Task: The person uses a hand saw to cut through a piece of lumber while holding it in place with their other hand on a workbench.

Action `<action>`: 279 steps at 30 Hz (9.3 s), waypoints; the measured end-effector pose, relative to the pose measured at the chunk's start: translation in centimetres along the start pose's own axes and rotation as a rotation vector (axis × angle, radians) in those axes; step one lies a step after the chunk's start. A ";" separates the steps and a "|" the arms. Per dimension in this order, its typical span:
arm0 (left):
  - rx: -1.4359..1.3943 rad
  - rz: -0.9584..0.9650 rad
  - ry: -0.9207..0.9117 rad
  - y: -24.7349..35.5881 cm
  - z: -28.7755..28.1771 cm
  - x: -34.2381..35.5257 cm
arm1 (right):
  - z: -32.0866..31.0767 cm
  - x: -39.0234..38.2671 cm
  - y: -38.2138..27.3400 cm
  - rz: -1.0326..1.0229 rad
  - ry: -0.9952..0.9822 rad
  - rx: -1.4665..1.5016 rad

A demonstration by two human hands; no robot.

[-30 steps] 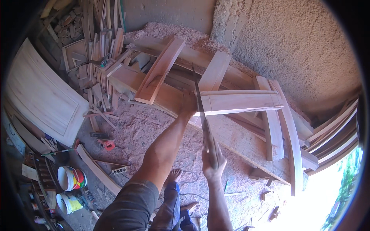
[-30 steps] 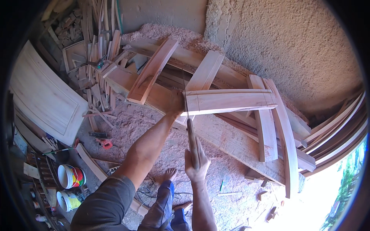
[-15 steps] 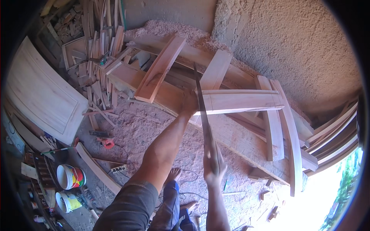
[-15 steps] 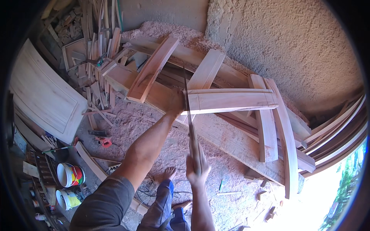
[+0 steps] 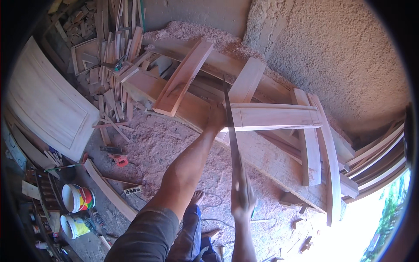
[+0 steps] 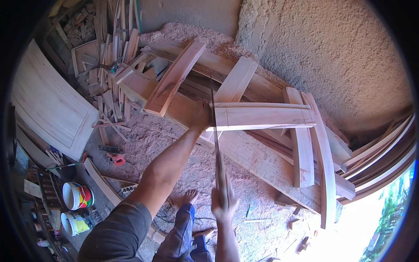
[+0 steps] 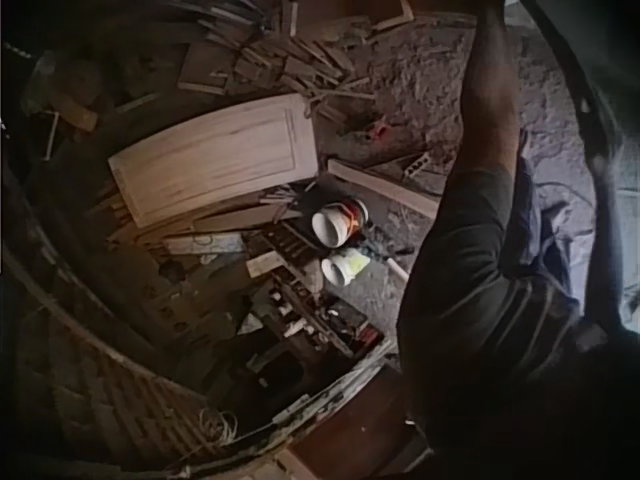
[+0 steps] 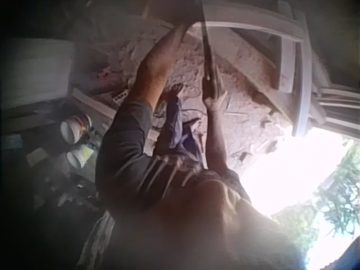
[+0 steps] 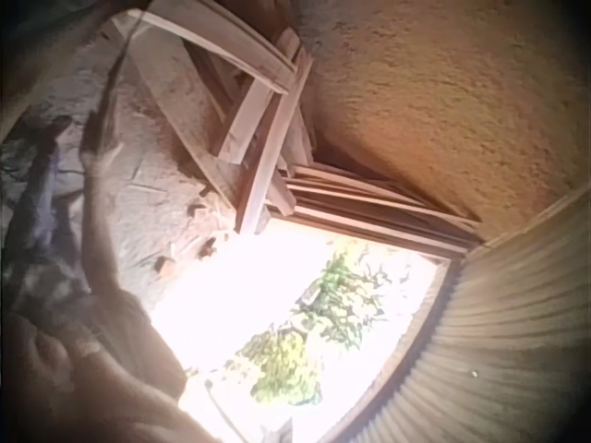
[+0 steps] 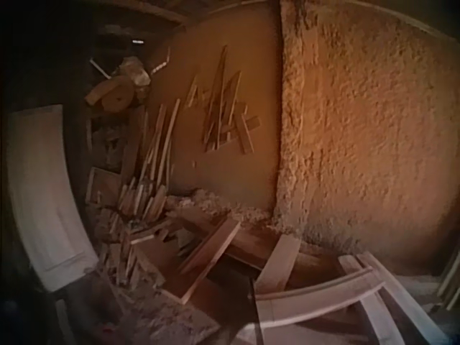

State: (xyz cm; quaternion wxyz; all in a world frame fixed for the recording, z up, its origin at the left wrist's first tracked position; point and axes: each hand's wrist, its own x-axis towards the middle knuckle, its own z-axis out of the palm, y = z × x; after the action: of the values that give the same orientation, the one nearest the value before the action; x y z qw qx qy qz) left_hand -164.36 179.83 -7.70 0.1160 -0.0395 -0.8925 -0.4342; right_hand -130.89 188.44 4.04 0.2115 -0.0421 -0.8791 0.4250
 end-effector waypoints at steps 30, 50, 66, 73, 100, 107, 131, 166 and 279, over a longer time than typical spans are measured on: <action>-0.196 -0.270 -0.008 3.0 0.3 -0.4 | -2.0 -6.0 1.3 0.011 -0.060 -0.140; -0.414 -0.246 -0.020 5.0 -0.6 -2.2 | -2.5 -7.6 -1.2 0.040 -0.022 -0.151; -0.268 -0.214 -0.027 3.7 0.4 -0.7 | 1.2 -2.2 3.2 -0.142 0.083 -0.185; -0.064 -0.081 -0.113 2.6 -0.2 -1.1 | -1.7 -7.1 1.2 -0.086 -0.031 -0.122; -0.186 -0.231 -0.012 2.9 0.3 -0.5 | 0.2 -1.3 1.3 -0.061 0.053 -0.140; -0.281 -0.130 0.012 2.2 0.7 -1.8 | -1.9 -5.3 -0.8 -0.101 0.048 -0.118; -0.243 0.018 0.008 0.9 0.3 -0.8 | -1.0 -1.3 -3.1 -0.107 0.227 -0.055; 0.478 0.443 -0.725 17.6 7.3 0.1 | -19.6 11.2 0.9 0.051 0.420 -0.260; 0.074 -0.182 -0.484 0.4 8.3 11.5 | -14.3 14.2 -1.8 0.301 0.455 -0.358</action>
State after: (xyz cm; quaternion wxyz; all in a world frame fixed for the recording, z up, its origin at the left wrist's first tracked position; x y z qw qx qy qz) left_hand -176.91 186.29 -9.54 -0.1392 -0.0578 -0.9094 -0.3876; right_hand -137.74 201.29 18.01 0.3264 -0.3023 -0.8540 0.2697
